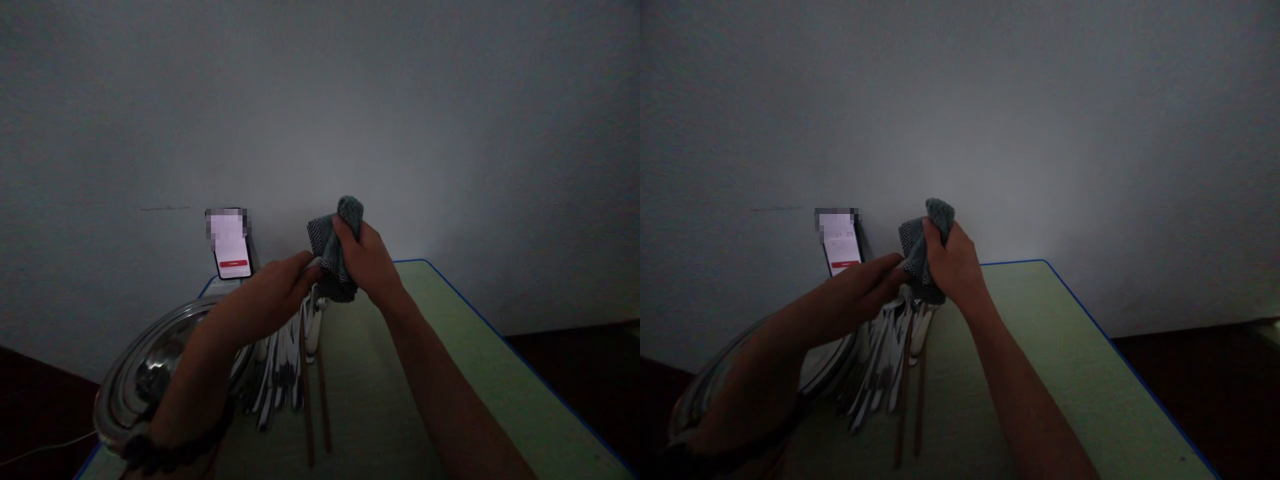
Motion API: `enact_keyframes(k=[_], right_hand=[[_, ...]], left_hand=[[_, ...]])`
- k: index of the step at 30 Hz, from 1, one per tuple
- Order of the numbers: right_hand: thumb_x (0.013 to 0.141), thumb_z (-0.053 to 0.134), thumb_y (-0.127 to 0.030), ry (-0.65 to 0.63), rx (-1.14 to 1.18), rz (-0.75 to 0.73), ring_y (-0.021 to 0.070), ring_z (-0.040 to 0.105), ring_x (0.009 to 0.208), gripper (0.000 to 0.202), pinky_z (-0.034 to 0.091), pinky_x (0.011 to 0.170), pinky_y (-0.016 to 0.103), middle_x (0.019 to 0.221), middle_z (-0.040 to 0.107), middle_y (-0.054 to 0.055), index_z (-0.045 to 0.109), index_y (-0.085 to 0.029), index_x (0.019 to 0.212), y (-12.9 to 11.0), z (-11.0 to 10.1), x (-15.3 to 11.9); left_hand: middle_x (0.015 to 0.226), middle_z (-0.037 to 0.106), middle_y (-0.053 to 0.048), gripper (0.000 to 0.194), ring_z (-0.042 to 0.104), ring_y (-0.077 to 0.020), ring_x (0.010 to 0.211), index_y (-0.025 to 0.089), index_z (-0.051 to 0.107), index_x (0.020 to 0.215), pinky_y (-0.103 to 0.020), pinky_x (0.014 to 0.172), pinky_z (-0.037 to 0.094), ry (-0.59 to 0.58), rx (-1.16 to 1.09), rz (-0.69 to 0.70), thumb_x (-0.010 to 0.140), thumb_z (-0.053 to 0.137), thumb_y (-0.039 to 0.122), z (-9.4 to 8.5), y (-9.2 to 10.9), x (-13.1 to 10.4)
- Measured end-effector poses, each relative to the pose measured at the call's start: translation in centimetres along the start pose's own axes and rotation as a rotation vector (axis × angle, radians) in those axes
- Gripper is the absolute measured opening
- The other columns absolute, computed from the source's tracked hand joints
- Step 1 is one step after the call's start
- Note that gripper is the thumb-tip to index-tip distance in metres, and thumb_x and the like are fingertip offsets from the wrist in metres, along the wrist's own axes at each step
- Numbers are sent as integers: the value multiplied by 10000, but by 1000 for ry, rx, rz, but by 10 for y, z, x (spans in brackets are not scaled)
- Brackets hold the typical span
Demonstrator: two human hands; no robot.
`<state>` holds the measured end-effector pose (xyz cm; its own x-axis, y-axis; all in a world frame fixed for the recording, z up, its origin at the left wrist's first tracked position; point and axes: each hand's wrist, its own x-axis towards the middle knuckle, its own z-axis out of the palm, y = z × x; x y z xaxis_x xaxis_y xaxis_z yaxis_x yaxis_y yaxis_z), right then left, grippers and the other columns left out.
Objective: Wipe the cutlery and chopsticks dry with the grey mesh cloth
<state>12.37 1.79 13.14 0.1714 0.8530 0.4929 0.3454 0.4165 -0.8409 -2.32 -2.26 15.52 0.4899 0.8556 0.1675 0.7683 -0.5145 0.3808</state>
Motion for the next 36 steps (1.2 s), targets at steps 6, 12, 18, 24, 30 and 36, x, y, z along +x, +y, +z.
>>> enact_keyframes(k=[6,12,18,24,30,36], right_hand=[[808,347,-582,46,166,93,133,494,617,463,369,553,257,672,562,27,544,-180,693,5,11,-2],[819,358,-574,-65,-28,-40,98,407,508,484,290,495,250,521,457,-19,427,-188,535,3,-13,2],[810,406,-552,-333,-110,-160,84,379,491,476,282,504,247,504,425,-38,435,-183,511,-2,-34,3],[814,406,-540,-96,-8,-88,109,420,526,444,297,517,262,540,489,-11,478,-192,548,-4,-9,-3],[803,331,-605,101,162,88,149,506,628,486,354,534,272,641,559,31,556,-194,674,3,8,-2],[788,238,-656,200,379,90,208,577,816,552,433,623,310,831,613,57,574,-232,892,4,-3,4]], left_hand=[[613,551,-17,202,537,-181,514,175,469,920,-266,465,270,102,263,-57,912,293,273,17,18,-3],[644,538,7,277,508,-130,537,181,490,836,-245,507,332,15,14,65,926,286,344,10,12,-4],[577,458,43,359,423,-89,483,178,538,793,-193,452,322,-174,-238,69,916,292,408,-9,4,-12],[612,497,21,330,461,-116,508,184,532,821,-219,475,325,-106,-124,41,915,293,392,-7,1,-12],[613,513,7,235,471,-140,505,191,510,830,-253,484,287,56,42,-2,898,346,346,3,13,-10],[598,465,37,308,441,-87,450,179,471,781,-213,427,372,-236,-748,26,911,306,405,-3,10,-4]])
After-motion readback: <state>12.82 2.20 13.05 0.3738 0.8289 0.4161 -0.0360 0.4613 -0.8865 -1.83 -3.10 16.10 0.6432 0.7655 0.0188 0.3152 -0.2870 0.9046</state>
